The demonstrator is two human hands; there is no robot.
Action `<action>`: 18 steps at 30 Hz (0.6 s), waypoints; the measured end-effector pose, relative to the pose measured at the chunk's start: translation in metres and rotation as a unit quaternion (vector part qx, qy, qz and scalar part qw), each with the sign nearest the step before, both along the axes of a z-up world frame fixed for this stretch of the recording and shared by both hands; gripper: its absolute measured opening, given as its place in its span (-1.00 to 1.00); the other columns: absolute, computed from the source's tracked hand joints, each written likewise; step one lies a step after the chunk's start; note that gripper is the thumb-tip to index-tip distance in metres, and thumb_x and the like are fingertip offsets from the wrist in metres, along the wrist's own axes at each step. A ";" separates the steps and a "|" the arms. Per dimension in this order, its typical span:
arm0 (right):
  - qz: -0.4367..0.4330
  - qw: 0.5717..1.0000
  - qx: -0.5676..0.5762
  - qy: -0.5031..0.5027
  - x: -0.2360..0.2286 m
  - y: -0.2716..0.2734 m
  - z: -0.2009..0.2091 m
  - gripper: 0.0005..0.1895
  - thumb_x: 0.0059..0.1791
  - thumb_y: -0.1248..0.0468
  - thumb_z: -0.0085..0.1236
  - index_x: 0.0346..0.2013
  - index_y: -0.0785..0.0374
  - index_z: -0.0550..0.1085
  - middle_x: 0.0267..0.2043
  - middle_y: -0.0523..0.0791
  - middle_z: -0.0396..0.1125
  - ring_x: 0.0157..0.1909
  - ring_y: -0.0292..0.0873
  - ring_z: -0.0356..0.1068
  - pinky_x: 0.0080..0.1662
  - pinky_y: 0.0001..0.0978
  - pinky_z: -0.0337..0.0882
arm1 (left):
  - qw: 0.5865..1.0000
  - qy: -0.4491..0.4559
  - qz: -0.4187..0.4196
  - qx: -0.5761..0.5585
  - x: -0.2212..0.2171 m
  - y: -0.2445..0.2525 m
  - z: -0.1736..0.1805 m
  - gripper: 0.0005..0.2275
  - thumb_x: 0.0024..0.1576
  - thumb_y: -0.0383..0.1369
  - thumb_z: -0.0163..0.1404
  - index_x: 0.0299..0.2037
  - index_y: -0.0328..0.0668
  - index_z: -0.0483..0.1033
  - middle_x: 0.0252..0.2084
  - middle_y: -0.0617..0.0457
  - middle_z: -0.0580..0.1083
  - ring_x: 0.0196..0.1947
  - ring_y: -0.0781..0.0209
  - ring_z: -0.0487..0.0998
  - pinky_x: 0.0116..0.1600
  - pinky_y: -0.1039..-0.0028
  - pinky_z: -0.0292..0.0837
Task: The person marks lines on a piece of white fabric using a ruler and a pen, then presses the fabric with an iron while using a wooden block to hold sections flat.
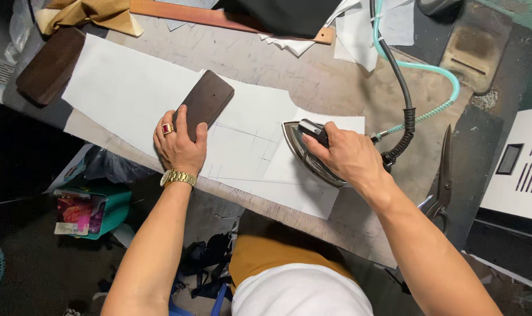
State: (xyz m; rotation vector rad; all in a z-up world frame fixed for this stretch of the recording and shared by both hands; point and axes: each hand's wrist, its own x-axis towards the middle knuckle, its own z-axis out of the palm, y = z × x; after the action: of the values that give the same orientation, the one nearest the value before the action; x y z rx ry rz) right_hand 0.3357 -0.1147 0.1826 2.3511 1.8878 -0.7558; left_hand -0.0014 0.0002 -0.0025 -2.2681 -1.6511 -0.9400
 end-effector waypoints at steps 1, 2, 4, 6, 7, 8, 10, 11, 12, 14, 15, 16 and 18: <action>0.004 1.000 -0.009 -0.004 -0.001 -0.002 0.001 -0.34 0.11 -0.33 -0.23 -0.29 0.23 0.43 -0.47 0.09 0.47 -0.26 0.20 0.56 -0.18 0.03 0.50 | 1.000 -0.002 -0.001 -0.006 0.001 -0.001 0.002 -0.53 0.28 0.06 -0.07 0.21 -0.08 0.49 0.08 -0.10 0.40 0.10 -0.12 0.43 0.14 0.08 0.28; 0.006 1.000 -0.011 -0.002 -0.004 -0.003 0.002 -0.34 0.11 -0.33 -0.23 -0.29 0.23 0.43 -0.47 0.09 0.47 -0.26 0.20 0.56 -0.18 0.03 0.50 | 1.000 -0.001 0.001 -0.008 0.000 0.000 0.001 -0.53 0.28 0.06 -0.07 0.21 -0.08 0.49 0.08 -0.10 0.40 0.10 -0.12 0.43 0.14 0.08 0.28; 0.004 1.000 -0.010 0.009 -0.007 -0.005 0.003 -0.35 0.12 -0.33 -0.20 -0.33 0.20 0.43 -0.50 0.07 0.46 -0.29 0.16 0.57 -0.20 -0.04 0.51 | 1.000 -0.001 0.000 -0.008 0.000 0.001 -0.001 -0.53 0.28 0.07 -0.08 0.21 -0.07 0.49 0.07 -0.09 0.40 0.10 -0.11 0.42 0.15 0.08 0.28; 0.013 1.000 -0.016 0.014 -0.011 -0.008 0.009 -0.35 0.12 -0.32 -0.20 -0.32 0.21 0.43 -0.50 0.07 0.45 -0.30 0.16 0.57 -0.21 -0.04 0.51 | 1.000 0.003 0.001 -0.008 0.000 0.001 -0.001 -0.53 0.28 0.06 -0.07 0.22 -0.07 0.48 0.08 -0.09 0.40 0.11 -0.11 0.42 0.15 0.09 0.28; 0.022 0.999 -0.021 0.018 -0.013 -0.010 0.012 -0.36 0.12 -0.31 -0.21 -0.31 0.22 0.42 -0.51 0.07 0.45 -0.32 0.16 0.56 -0.22 -0.04 0.51 | 1.000 0.005 0.002 -0.008 0.000 0.001 -0.001 -0.53 0.28 0.06 -0.06 0.22 -0.07 0.48 0.09 -0.09 0.40 0.11 -0.10 0.42 0.16 0.09 0.28; 0.021 0.999 -0.022 0.018 -0.014 -0.010 0.012 -0.36 0.12 -0.31 -0.21 -0.31 0.22 0.42 -0.51 0.07 0.45 -0.32 0.16 0.56 -0.22 -0.04 0.51 | 1.000 0.005 0.001 -0.008 0.000 0.001 0.000 -0.53 0.28 0.06 -0.06 0.22 -0.07 0.48 0.09 -0.09 0.40 0.11 -0.10 0.42 0.16 0.09 0.28; 0.038 0.999 -0.032 0.022 -0.015 -0.012 0.013 -0.38 0.12 -0.29 -0.19 -0.31 0.21 0.43 -0.53 0.05 0.44 -0.33 0.14 0.56 -0.23 -0.04 0.51 | 1.000 0.003 0.001 -0.007 0.001 0.000 0.002 -0.53 0.28 0.06 -0.06 0.22 -0.07 0.48 0.08 -0.10 0.40 0.10 -0.11 0.43 0.14 0.08 0.29; 0.037 0.999 -0.033 0.023 -0.016 -0.012 0.015 -0.38 0.12 -0.29 -0.19 -0.31 0.21 0.43 -0.53 0.05 0.44 -0.33 0.14 0.56 -0.23 -0.04 0.51 | 1.000 0.004 0.000 -0.008 0.001 -0.001 0.003 -0.53 0.28 0.06 -0.06 0.22 -0.07 0.48 0.08 -0.10 0.40 0.10 -0.11 0.43 0.14 0.08 0.29; 0.041 0.998 -0.035 0.028 -0.017 -0.011 0.017 -0.41 0.12 -0.27 -0.17 -0.32 0.19 0.44 -0.53 0.03 0.44 -0.35 0.10 0.56 -0.24 -0.08 0.52 | 1.000 0.001 0.000 -0.013 0.001 -0.001 0.004 -0.53 0.28 0.06 -0.07 0.22 -0.08 0.48 0.08 -0.10 0.39 0.10 -0.11 0.42 0.14 0.08 0.28; 0.045 0.998 -0.037 0.034 -0.018 -0.011 0.019 -0.44 0.12 -0.25 -0.15 -0.33 0.17 0.44 -0.53 0.01 0.44 -0.36 0.06 0.56 -0.25 -0.12 0.52 | 1.000 -0.001 -0.001 -0.017 0.001 -0.001 0.005 -0.52 0.28 0.06 -0.07 0.22 -0.08 0.48 0.08 -0.10 0.39 0.11 -0.12 0.41 0.15 0.08 0.27; 0.051 0.997 -0.039 0.043 -0.019 -0.011 0.019 -0.44 0.12 -0.25 -0.15 -0.34 0.17 0.45 -0.54 0.00 0.44 -0.37 0.04 0.56 -0.26 -0.15 0.53 | 1.000 -0.001 -0.001 -0.017 0.001 -0.001 0.006 -0.53 0.28 0.06 -0.07 0.22 -0.08 0.48 0.08 -0.10 0.39 0.10 -0.12 0.41 0.14 0.07 0.27; 0.058 0.996 -0.041 0.052 -0.019 -0.010 0.018 -0.45 0.12 -0.24 -0.14 -0.34 0.16 0.45 -0.55 -0.01 0.44 -0.38 0.02 0.56 -0.27 -0.17 0.53 | 1.000 0.000 -0.002 -0.017 0.002 -0.001 0.006 -0.53 0.28 0.06 -0.07 0.22 -0.08 0.48 0.07 -0.10 0.39 0.10 -0.13 0.41 0.14 0.07 0.27; 0.075 0.995 -0.040 0.043 -0.018 -0.012 0.013 -0.44 0.11 -0.25 -0.14 -0.33 0.18 0.45 -0.53 0.00 0.44 -0.37 0.05 0.56 -0.27 -0.15 0.53 | 1.000 0.002 0.000 -0.016 0.001 -0.001 0.003 -0.52 0.28 0.06 -0.08 0.23 -0.07 0.47 0.08 -0.09 0.39 0.11 -0.12 0.41 0.15 0.08 0.27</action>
State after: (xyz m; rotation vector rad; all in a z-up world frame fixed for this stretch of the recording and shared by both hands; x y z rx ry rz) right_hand 0.3174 -0.1266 0.1953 2.1341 1.9986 -0.9122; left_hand -0.0002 -0.0004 0.0000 -2.2881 -1.6762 -0.9159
